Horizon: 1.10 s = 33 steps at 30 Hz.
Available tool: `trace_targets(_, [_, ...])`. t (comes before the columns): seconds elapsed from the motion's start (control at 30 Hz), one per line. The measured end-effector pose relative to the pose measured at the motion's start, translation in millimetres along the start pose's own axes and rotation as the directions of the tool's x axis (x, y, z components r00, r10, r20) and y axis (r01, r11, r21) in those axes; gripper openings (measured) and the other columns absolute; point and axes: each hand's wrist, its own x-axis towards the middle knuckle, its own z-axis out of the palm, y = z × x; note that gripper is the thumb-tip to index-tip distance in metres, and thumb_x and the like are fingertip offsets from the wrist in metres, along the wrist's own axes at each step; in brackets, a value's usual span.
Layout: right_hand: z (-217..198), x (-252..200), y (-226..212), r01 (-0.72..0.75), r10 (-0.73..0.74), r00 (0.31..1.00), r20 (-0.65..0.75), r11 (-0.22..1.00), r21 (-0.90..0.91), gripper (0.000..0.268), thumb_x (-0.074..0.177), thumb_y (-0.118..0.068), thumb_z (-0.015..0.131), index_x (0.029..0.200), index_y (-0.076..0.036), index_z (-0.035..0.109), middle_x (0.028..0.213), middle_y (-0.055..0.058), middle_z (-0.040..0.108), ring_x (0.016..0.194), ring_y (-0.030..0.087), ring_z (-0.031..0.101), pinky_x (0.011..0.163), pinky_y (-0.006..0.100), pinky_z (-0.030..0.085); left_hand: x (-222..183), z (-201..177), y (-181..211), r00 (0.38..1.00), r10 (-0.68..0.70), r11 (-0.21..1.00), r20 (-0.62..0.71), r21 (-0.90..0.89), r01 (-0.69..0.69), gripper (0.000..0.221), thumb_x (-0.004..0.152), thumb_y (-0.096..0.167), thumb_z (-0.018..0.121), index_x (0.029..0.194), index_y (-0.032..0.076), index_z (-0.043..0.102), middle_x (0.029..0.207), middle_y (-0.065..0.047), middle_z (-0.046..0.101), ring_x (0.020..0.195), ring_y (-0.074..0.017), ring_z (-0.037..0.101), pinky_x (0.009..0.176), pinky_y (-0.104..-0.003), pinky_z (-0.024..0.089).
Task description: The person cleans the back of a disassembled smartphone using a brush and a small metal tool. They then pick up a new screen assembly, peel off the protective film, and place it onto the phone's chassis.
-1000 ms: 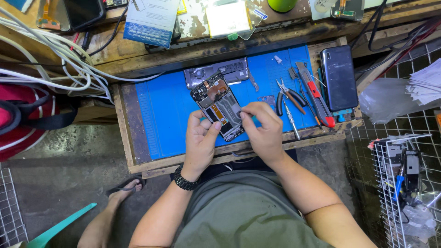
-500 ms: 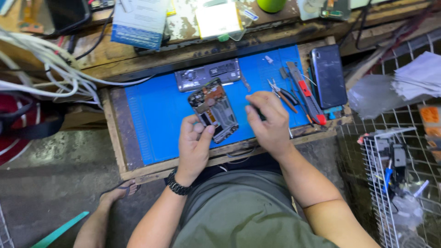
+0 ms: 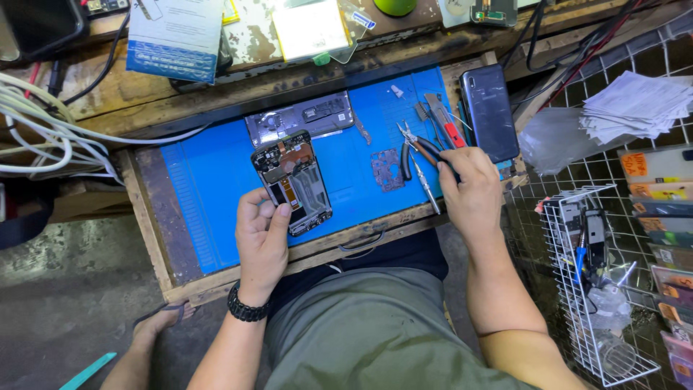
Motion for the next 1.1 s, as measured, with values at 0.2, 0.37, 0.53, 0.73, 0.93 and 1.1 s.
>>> trace_targets(0.2, [2,6,-7,0.026,-0.030,0.996,-0.078,0.998,-0.059,0.017,0.092,-0.004,0.074,0.109,-0.001,0.072,0.102,0.015,0.067,0.098,0.035,0.065,0.087,0.045,0.049,0,0,2,1.000,0.007,1.000,-0.005,0.004,-0.007,0.025,0.108,0.002,0.054,0.132,0.001,0.046,0.127,-0.013,0.067,0.120,-0.0154,0.063,0.105,-0.030,0.049])
trace_targets(0.37, [-4,8,-1,-0.052,0.056,0.998,-0.036,0.994,0.099,0.015,0.096,-0.001,0.070,0.111,0.001,0.071,0.103,0.015,0.069,0.094,0.032,0.069,0.084,0.039,0.053,-1,0,1,1.000,0.008,1.000,-0.008,0.016,-0.008,0.024,0.109,0.001,0.053,0.132,0.001,0.046,0.126,-0.013,0.068,0.119,-0.0144,0.063,0.105,-0.029,0.049])
trace_targets(0.53, [-7,-1,-8,-0.031,0.031,1.000,0.000,0.994,0.103,0.015,0.095,-0.001,0.072,0.109,0.001,0.071,0.102,0.016,0.070,0.094,0.032,0.070,0.085,0.038,0.054,-3,-1,-1,1.000,-0.004,1.000,-0.010,0.009,0.004,0.025,0.108,0.001,0.053,0.132,0.001,0.045,0.126,-0.013,0.068,0.118,-0.0138,0.064,0.104,-0.028,0.049])
trace_targets(0.73, [4,-1,-34,0.128,-0.144,0.988,0.058,0.967,0.220,0.019,0.092,-0.002,0.074,0.110,-0.001,0.071,0.107,0.016,0.069,0.102,0.032,0.068,0.091,0.039,0.053,-4,1,-5,1.000,0.005,1.000,0.000,0.027,-0.005,0.026,0.108,0.001,0.054,0.132,0.001,0.047,0.123,-0.011,0.068,0.114,-0.0133,0.064,0.101,-0.029,0.051])
trace_targets(0.93, [18,11,-69,0.209,-0.272,0.958,0.097,0.886,0.413,0.023,0.090,-0.001,0.075,0.113,-0.001,0.071,0.111,0.013,0.067,0.104,0.029,0.068,0.091,0.037,0.054,-5,3,-2,1.000,0.018,0.999,0.025,0.039,-0.019,0.025,0.108,0.002,0.054,0.132,0.001,0.046,0.125,-0.010,0.067,0.117,-0.0132,0.064,0.103,-0.029,0.051])
trace_targets(1.1, [28,24,-92,0.300,-0.375,0.923,0.089,0.845,0.443,0.025,0.089,-0.002,0.076,0.113,-0.003,0.071,0.110,0.011,0.065,0.101,0.029,0.066,0.088,0.038,0.051,-6,4,-2,1.000,0.008,0.996,0.029,0.089,-0.010,0.025,0.108,0.003,0.054,0.132,0.001,0.045,0.123,-0.011,0.068,0.116,-0.0132,0.065,0.101,-0.029,0.052])
